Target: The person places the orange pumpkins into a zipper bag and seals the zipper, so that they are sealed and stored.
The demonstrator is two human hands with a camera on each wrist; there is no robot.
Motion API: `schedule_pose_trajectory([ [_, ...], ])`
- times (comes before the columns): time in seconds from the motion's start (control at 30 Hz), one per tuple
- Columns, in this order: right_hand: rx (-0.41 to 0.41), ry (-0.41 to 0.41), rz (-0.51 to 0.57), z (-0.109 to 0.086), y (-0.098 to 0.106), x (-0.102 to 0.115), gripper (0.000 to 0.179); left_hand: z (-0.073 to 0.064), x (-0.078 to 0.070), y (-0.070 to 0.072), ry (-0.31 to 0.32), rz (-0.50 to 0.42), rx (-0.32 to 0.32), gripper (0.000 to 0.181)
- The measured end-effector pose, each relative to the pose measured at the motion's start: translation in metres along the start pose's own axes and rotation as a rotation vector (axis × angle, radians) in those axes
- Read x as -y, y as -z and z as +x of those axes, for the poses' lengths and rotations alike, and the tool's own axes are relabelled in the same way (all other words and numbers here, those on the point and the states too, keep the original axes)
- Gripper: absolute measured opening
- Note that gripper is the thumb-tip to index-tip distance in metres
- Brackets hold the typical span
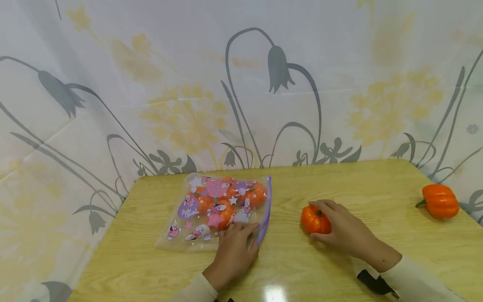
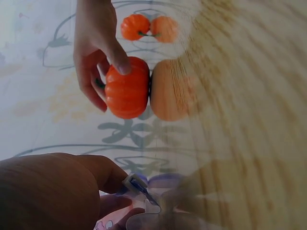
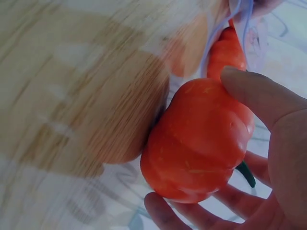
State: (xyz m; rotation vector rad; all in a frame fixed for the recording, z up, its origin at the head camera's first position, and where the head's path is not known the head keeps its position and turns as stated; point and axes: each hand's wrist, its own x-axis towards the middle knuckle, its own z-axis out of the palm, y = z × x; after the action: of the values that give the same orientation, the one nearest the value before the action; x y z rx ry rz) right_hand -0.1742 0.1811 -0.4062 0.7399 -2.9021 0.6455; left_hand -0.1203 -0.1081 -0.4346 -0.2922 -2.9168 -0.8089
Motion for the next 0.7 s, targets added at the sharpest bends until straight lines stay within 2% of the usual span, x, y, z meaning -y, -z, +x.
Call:
schedule_pose_trajectory([
  [0.3,0.025,-0.017,0.051,-0.002,-0.002,0.005,0.084,-0.002,-0.001,0.001,-0.007,-0.004,-0.001,0.041],
  [0.7,0.047,0.041,0.107,-0.002,-0.008,0.012,0.071,-0.003,-0.001,-0.001,-0.008,0.004,0.004,0.043],
])
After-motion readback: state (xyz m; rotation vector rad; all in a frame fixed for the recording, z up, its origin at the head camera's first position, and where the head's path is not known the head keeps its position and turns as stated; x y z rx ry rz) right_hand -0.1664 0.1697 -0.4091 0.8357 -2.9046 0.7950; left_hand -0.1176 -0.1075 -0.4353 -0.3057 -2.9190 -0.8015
